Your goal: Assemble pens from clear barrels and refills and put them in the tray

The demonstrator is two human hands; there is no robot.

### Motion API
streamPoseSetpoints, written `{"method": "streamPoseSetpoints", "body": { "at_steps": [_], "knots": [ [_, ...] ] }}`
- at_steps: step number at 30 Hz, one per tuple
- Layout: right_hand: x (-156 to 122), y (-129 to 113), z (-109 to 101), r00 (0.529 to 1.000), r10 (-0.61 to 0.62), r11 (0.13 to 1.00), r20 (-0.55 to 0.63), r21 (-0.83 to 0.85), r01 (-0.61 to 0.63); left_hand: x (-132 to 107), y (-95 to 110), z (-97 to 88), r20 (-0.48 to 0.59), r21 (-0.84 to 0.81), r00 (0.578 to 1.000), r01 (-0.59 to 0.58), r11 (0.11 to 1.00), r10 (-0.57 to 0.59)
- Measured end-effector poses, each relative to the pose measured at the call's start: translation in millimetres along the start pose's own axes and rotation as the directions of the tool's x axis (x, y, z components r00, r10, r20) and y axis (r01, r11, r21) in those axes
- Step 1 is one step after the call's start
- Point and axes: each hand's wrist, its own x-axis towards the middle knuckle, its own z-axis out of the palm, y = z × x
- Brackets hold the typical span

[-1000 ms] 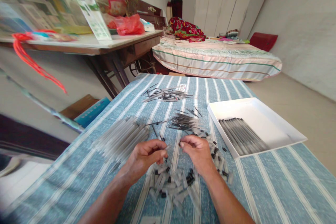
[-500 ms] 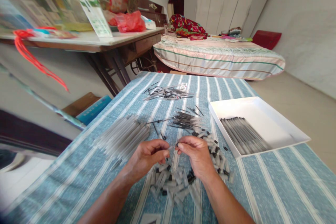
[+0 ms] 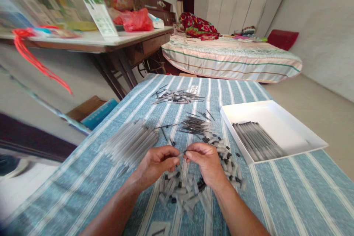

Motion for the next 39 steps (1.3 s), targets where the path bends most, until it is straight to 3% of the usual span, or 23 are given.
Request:
{"method": "streamPoseSetpoints", "body": {
  "at_steps": [14, 30, 39],
  "knots": [
    [1, 3, -2, 0.999, -0.049, 0.983, -0.002, -0.178, 0.047, 0, -1, -2.0, 0.025, 0.112, 1.0, 0.014, 0.994, -0.017],
    [0, 3, -1, 0.999, -0.043, 0.974, 0.009, -0.222, 0.044, 2, -6, -3.2, 0.07, 0.059, 0.997, 0.027, 0.998, -0.031],
    [1, -5, -11, 0.984, -0.108, 0.813, 0.138, -0.558, 0.167, 1, -7, -1.2, 0.047, 0.156, 0.998, 0.024, 0.987, -0.032]
  ]
}}
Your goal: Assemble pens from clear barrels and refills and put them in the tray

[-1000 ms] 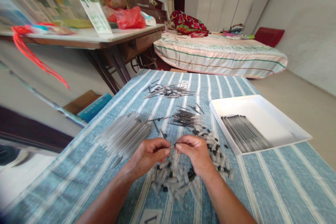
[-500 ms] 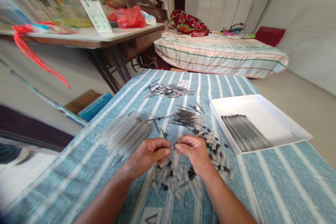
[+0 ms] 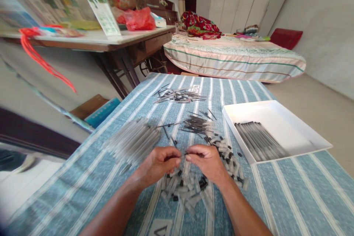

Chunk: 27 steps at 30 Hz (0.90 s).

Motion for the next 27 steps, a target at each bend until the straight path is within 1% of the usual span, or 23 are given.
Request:
{"method": "streamPoseSetpoints", "body": {
  "at_steps": [3, 6, 10, 13, 18, 21, 24, 27],
  "knots": [
    [-0.8, -2.8, -2.3, 0.999, -0.011, 0.995, 0.048, -0.096, 0.016, -0.3, -0.6, -0.3, 0.001, 0.049, 1.0, -0.005, 0.999, 0.005],
    [-0.8, -6.3, -3.1, 0.995, -0.026, 0.988, 0.096, -0.148, 0.04, -0.7, -0.3, -0.9, 0.003, 0.066, 1.0, -0.021, 0.998, 0.021],
    [-0.9, -10.0, -3.0, 0.987, -0.036, 0.976, 0.157, -0.205, 0.068, -1.9, 1.5, -0.5, 0.005, 0.047, 0.999, -0.047, 0.998, 0.046],
    [-1.8, -10.4, -3.0, 0.983, -0.042, 0.974, 0.176, -0.214, 0.08, -2.7, 2.9, 0.5, -0.004, 0.005, 0.999, -0.051, 0.999, 0.051],
    [-2.5, -8.3, -1.5, 0.989, -0.033, 0.989, 0.144, -0.139, 0.053, -3.5, 4.0, 0.7, -0.022, -0.007, 0.997, -0.068, 0.998, 0.068],
    [-2.6, -6.8, 0.8, 0.987, -0.048, 0.982, 0.156, -0.172, 0.075, -2.9, 2.4, 0.9, -0.016, 0.018, 0.997, -0.07, 0.997, 0.07],
    [-2.8, -6.3, 1.8, 0.989, -0.046, 0.975, 0.139, -0.208, 0.075, -1.8, 0.6, 1.8, -0.007, 0.014, 0.998, -0.067, 0.998, 0.067],
    [-3.1, -7.4, 0.8, 0.991, -0.046, 0.981, 0.129, -0.182, 0.069, -1.3, 0.7, 2.0, -0.02, 0.001, 0.998, -0.067, 0.998, 0.067]
  ]
}}
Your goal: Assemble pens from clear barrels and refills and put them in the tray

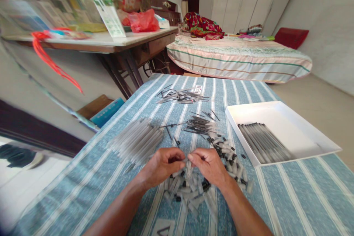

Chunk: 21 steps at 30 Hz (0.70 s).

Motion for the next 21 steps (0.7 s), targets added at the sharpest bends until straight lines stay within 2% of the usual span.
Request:
{"method": "streamPoseSetpoints", "body": {
  "at_steps": [15, 21],
  "knots": [
    [5.1, -1.0, 0.5, 0.999, -0.037, 0.999, -0.012, -0.012, 0.037, 2.0, 2.4, -1.4, -0.008, 0.128, 1.0, -0.01, 0.992, 0.011],
    [6.1, -1.3, 1.5, 1.0, -0.012, 1.0, -0.024, 0.012, 0.012, 3.7, 4.0, -0.9, -0.02, 0.148, 1.0, 0.005, 0.989, -0.003]
  ]
}}
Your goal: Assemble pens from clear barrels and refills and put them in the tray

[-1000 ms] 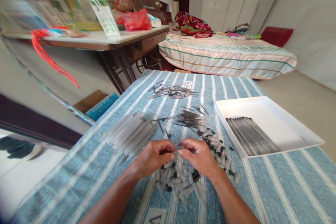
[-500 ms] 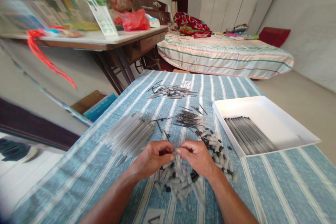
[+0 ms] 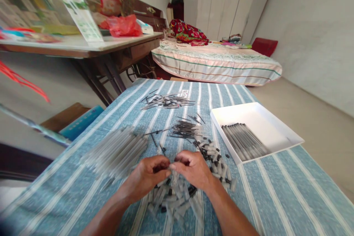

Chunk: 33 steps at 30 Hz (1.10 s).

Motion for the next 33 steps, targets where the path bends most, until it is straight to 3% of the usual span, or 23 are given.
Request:
{"method": "streamPoseSetpoints", "body": {
  "at_steps": [13, 33],
  "knots": [
    [1.1, 1.3, 1.9, 1.0, -0.025, 0.997, 0.018, -0.068, 0.026, 0.7, -0.5, -0.1, -0.012, 0.119, 0.999, -0.035, 0.992, 0.037],
    [0.7, 2.1, 2.0, 1.0, -0.007, 0.995, 0.027, -0.104, 0.01, -0.8, 1.0, 0.8, -0.029, 0.168, 0.998, -0.046, 0.985, 0.052]
  ]
}}
